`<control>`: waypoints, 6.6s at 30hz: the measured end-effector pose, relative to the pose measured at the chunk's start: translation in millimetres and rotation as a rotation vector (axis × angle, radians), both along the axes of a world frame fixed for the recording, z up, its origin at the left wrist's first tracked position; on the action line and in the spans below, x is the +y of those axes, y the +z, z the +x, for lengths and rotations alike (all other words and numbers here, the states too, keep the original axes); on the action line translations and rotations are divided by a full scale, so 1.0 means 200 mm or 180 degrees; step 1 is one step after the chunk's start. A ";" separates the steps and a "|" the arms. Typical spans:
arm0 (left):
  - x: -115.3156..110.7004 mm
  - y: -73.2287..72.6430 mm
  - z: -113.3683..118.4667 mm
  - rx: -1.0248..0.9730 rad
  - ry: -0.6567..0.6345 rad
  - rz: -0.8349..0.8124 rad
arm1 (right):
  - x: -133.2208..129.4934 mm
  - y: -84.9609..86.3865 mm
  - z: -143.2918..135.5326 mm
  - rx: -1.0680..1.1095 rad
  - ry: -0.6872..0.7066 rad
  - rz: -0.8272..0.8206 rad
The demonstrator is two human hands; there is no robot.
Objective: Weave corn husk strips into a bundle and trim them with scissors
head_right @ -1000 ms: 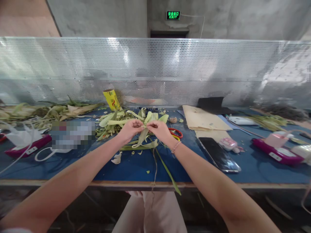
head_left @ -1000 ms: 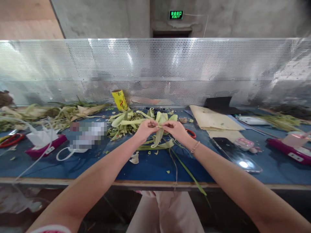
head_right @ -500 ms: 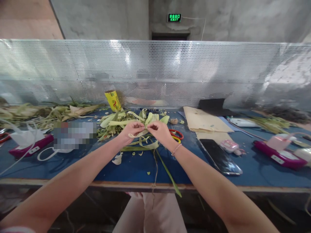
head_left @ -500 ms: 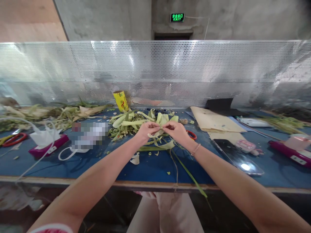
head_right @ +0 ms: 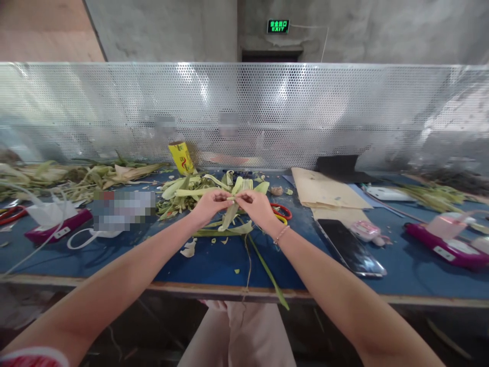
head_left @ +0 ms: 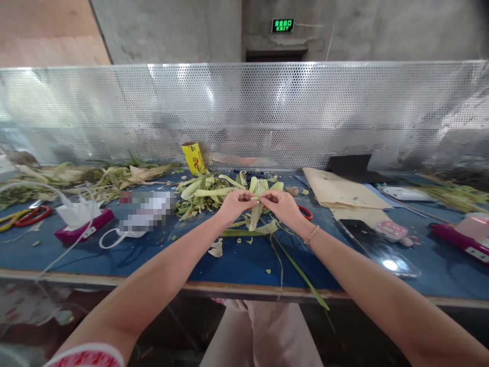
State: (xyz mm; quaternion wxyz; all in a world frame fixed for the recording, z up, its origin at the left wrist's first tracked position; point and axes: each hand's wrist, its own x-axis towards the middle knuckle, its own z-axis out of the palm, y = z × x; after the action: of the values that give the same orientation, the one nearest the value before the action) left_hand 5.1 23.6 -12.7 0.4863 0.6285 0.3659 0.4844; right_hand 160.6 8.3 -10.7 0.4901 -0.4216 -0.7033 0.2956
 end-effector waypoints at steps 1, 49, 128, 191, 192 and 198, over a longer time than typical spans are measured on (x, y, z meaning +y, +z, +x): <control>0.00 0.00 0.00 0.0088 0.0049 0.0076 | 0.00 0.00 0.00 0.0009 0.0014 -0.0030; 0.00 -0.05 0.01 -0.0417 0.0077 -0.0256 | 0.03 -0.06 0.02 0.0329 0.0081 -0.0374; -0.04 0.05 0.00 -0.0382 -0.0256 -0.0660 | 0.04 -0.03 -0.01 0.0183 0.0000 0.0269; -0.06 0.04 0.03 -0.0758 -0.0385 -0.1055 | -0.01 0.01 0.02 -0.0521 -0.0185 0.1222; -0.06 0.04 0.03 -0.0726 -0.0393 -0.1010 | -0.01 0.01 0.02 -0.0551 -0.0193 0.1232; -0.05 0.03 0.01 -0.0396 -0.0427 -0.0488 | 0.00 0.01 0.01 -0.0400 -0.0120 0.0975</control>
State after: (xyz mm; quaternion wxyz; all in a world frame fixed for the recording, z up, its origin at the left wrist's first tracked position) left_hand 7.3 14.1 -7.0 0.5861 0.5812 0.3282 0.4594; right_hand 163.3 8.1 -7.9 0.5091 -0.3728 -0.7614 0.1487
